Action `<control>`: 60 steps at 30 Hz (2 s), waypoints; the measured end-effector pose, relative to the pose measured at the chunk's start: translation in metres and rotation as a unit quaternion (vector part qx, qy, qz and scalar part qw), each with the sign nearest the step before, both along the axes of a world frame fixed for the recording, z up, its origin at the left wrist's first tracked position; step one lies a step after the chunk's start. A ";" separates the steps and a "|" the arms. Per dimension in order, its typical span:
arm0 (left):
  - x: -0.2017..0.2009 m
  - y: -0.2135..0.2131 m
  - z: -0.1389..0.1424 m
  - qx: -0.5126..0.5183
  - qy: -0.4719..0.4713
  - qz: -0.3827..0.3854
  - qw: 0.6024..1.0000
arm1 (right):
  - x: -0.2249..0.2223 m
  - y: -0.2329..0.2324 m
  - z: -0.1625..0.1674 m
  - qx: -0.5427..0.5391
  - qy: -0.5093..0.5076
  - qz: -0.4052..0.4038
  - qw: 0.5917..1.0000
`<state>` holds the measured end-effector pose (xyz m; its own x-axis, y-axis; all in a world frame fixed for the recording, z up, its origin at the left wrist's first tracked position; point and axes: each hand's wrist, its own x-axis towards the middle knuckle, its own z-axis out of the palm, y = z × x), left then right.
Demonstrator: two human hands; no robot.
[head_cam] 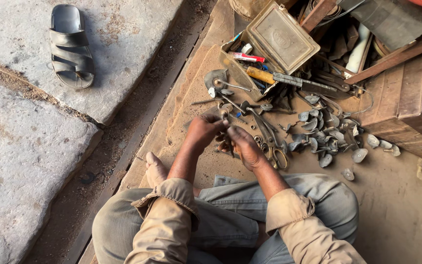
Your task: The person sits on the ground and uses a hammer and a metal punch to work on small metal parts. They repeatedly position the punch on the parts and strike it with the hammer, occasionally picking up new parts from a pile on the floor.
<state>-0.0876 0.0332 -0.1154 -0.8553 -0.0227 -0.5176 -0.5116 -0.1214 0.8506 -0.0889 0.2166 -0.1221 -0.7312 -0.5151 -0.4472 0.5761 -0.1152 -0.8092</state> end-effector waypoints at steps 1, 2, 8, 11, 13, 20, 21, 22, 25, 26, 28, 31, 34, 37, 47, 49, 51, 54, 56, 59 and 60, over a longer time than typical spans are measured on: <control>0.001 0.001 0.001 -0.045 -0.020 -0.025 0.998 | 0.000 0.001 -0.004 0.015 0.010 0.004 1.000; 0.001 0.001 0.002 -0.058 -0.019 -0.017 0.998 | -0.001 0.002 -0.009 0.030 0.021 0.007 0.999; -0.006 -0.007 0.013 -0.060 -0.044 0.126 0.989 | -0.009 0.041 -0.037 0.183 0.078 0.092 0.976; -0.009 -0.011 0.013 -0.097 -0.049 0.180 0.978 | -0.013 0.059 -0.036 0.431 0.171 0.162 0.871; -0.009 -0.011 0.009 -0.105 -0.052 0.185 0.976 | -0.014 0.067 -0.030 0.554 0.264 0.176 0.770; -0.009 0.006 -0.019 -0.026 0.036 0.183 0.982 | -0.006 0.047 -0.013 0.366 0.264 0.057 0.891; -0.008 0.007 -0.022 -0.024 0.038 0.166 0.985 | -0.002 0.040 -0.013 0.359 0.347 0.054 0.864; -0.007 0.009 -0.023 -0.021 0.042 0.156 0.987 | 0.002 0.033 -0.013 0.349 0.429 0.055 0.831; -0.004 0.007 -0.021 -0.012 0.051 0.137 0.989 | 0.007 0.016 -0.010 0.365 0.277 0.104 0.883; -0.002 0.006 -0.019 -0.004 0.051 0.133 0.990 | 0.006 0.012 -0.008 0.388 0.335 0.089 0.854; 0.000 0.004 -0.012 -0.003 0.053 0.125 0.991 | -0.001 0.009 0.000 0.428 0.445 0.062 0.784; 0.002 0.004 -0.003 -0.028 0.049 0.105 0.993 | -0.022 0.010 0.016 0.442 0.353 0.032 0.824; 0.003 0.003 0.003 -0.063 0.022 0.097 0.993 | -0.049 0.036 0.035 0.515 0.355 0.011 0.780; 0.004 0.003 0.004 -0.072 -0.001 0.101 0.992 | -0.067 0.082 0.043 0.503 0.385 -0.044 0.772; 0.008 0.002 -0.004 -0.142 -0.035 0.069 0.987 | -0.061 0.337 0.031 0.416 0.277 -0.281 0.819; 0.010 0.004 -0.007 -0.160 -0.041 0.060 0.984 | -0.054 0.369 0.025 0.406 0.252 -0.313 0.821; 0.014 0.005 -0.012 -0.167 -0.049 0.053 0.983 | -0.048 0.382 0.013 0.408 0.232 -0.317 0.824; 0.022 0.006 -0.020 -0.181 -0.051 0.051 0.981 | -0.041 0.375 -0.005 0.421 0.232 -0.257 0.839; 0.027 0.006 -0.023 -0.213 -0.047 0.042 0.975 | -0.045 0.354 -0.017 0.417 0.262 -0.182 0.851; 0.033 0.002 -0.017 -0.241 -0.043 0.031 0.969 | -0.050 0.316 -0.028 0.454 0.362 -0.015 0.814; 0.035 0.001 -0.012 -0.248 -0.043 0.025 0.968 | -0.052 0.302 -0.030 0.445 0.435 0.022 0.783</control>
